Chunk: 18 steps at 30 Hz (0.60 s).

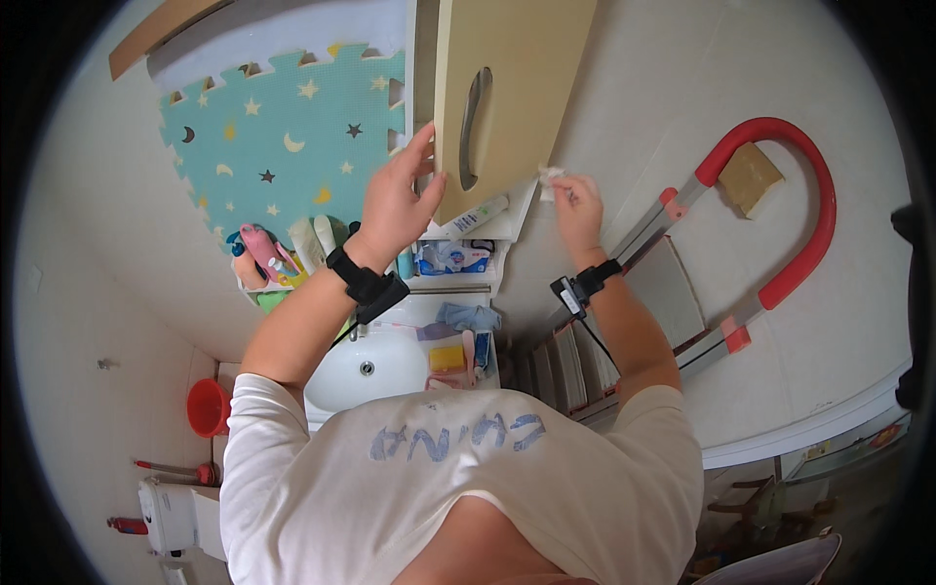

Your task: The person wipes the inside of a bathroom cabinet with a white cloth, removes and replaces several bottles, and cleans the cabinet door and handle. The person then closes the cabinet.

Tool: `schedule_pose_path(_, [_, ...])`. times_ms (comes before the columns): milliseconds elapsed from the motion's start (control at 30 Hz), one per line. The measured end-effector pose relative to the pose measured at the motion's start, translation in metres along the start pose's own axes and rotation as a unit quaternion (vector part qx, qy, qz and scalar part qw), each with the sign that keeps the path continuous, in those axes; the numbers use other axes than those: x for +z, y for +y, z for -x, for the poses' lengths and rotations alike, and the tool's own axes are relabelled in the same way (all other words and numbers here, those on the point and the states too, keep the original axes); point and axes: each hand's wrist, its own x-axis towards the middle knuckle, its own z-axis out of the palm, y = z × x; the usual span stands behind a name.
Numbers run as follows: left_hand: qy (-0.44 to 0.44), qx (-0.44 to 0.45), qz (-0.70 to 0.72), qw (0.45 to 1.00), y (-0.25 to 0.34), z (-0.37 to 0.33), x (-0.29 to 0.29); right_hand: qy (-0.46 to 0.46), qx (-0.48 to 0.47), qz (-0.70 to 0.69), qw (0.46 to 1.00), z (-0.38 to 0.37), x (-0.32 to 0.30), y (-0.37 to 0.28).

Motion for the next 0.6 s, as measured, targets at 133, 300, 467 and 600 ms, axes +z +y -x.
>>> schedule_pose_path(133, [0.013,-0.009,0.016,1.000,-0.006,0.001,0.004,0.045,-0.122,-0.134,0.982,-0.048,0.000,-0.053])
schedule_pose_path(300, [0.024,-0.011,0.000,1.000,-0.014,0.002,0.004,-0.023,-0.076,-0.315,0.946,-0.088,0.055,-0.123])
schedule_pose_path(467, [0.031,-0.018,-0.012,0.999,-0.014,0.003,0.004,0.110,-0.098,-0.267,0.952,-0.084,0.077,-0.147])
schedule_pose_path(600, [0.025,-0.011,-0.024,0.999,-0.013,0.003,0.004,0.096,-0.105,-0.210,0.967,-0.072,0.071,-0.146])
